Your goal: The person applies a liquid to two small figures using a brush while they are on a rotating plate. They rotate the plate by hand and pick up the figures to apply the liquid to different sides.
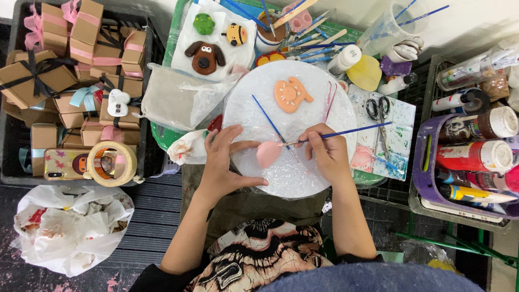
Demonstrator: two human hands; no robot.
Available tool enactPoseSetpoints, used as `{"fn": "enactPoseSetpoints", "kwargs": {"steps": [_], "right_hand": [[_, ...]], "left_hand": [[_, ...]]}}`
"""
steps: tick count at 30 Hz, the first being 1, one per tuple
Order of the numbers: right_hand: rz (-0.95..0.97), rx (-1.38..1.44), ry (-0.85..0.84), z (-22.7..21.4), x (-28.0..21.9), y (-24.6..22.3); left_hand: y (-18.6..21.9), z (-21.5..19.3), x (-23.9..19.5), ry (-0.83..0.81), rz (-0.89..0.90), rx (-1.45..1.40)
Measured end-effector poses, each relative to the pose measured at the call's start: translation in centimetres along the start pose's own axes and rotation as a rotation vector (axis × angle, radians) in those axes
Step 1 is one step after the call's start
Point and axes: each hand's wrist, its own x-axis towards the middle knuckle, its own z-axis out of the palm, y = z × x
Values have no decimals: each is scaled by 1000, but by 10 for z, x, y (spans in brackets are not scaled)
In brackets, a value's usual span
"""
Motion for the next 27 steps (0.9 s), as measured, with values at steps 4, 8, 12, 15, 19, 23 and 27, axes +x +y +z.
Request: {"fn": "enactPoseSetpoints", "kwargs": {"steps": [4,8,12,15,19,23,27], "right_hand": [[10,-12,6,-5,-4,6],[7,-25,-5,-8,-8,10],[-2,-22,24,-9,-15,12],[-60,-33,44,-5,-22,8],[-171,-227,-68,20,-27,-9],[-359,-463,-79,39,-19,-36],[-365,-508,-9,41,-11,-47]], "left_hand": [[1,-1,0,2,-7,-4],[2,-1,0,0,4,7],[3,0,0,4,38,29],[3,0,0,1,34,36],[6,0,0,15,41,49],[8,0,1,9,53,65],[8,0,1,2,65,75]]}}
